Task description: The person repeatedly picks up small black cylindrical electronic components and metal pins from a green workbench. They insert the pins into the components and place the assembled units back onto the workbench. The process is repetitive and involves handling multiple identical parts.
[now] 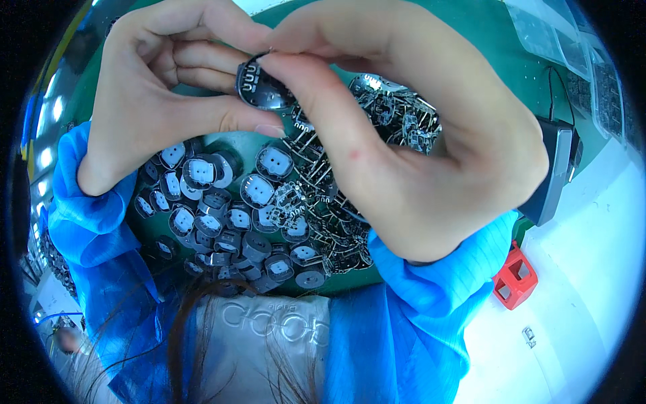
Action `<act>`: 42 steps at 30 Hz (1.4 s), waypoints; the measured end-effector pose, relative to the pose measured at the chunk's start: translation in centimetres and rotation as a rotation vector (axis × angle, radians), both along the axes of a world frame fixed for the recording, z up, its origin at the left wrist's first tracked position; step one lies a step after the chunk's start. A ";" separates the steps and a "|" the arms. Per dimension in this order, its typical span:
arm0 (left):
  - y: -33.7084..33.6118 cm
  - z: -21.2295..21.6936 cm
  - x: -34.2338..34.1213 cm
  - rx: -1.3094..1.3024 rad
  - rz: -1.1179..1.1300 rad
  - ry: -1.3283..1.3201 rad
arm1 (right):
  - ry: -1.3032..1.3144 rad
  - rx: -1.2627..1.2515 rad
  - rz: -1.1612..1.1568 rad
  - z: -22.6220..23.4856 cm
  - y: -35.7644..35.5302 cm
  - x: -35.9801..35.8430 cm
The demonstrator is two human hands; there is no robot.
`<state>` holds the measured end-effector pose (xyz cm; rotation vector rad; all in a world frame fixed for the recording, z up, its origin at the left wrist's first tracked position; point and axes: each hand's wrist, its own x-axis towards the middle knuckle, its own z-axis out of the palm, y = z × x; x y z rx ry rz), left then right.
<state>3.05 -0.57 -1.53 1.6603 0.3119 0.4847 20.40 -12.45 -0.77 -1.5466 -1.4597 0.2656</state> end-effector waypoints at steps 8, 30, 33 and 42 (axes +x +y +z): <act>0.6 -1.1 -0.3 -0.275 -0.098 -0.041 | -0.466 0.295 0.113 -0.4 0.8 -0.2; -1.9 2.0 0.9 0.180 0.206 0.211 | 0.510 -0.316 0.380 -2.0 -0.1 1.1; -2.0 -1.1 1.1 0.172 0.309 0.059 | 0.486 -0.268 0.241 -2.2 0.1 -0.3; 8.8 -2.2 -1.9 0.909 0.414 0.336 | -0.235 -0.272 0.489 -1.2 1.0 1.2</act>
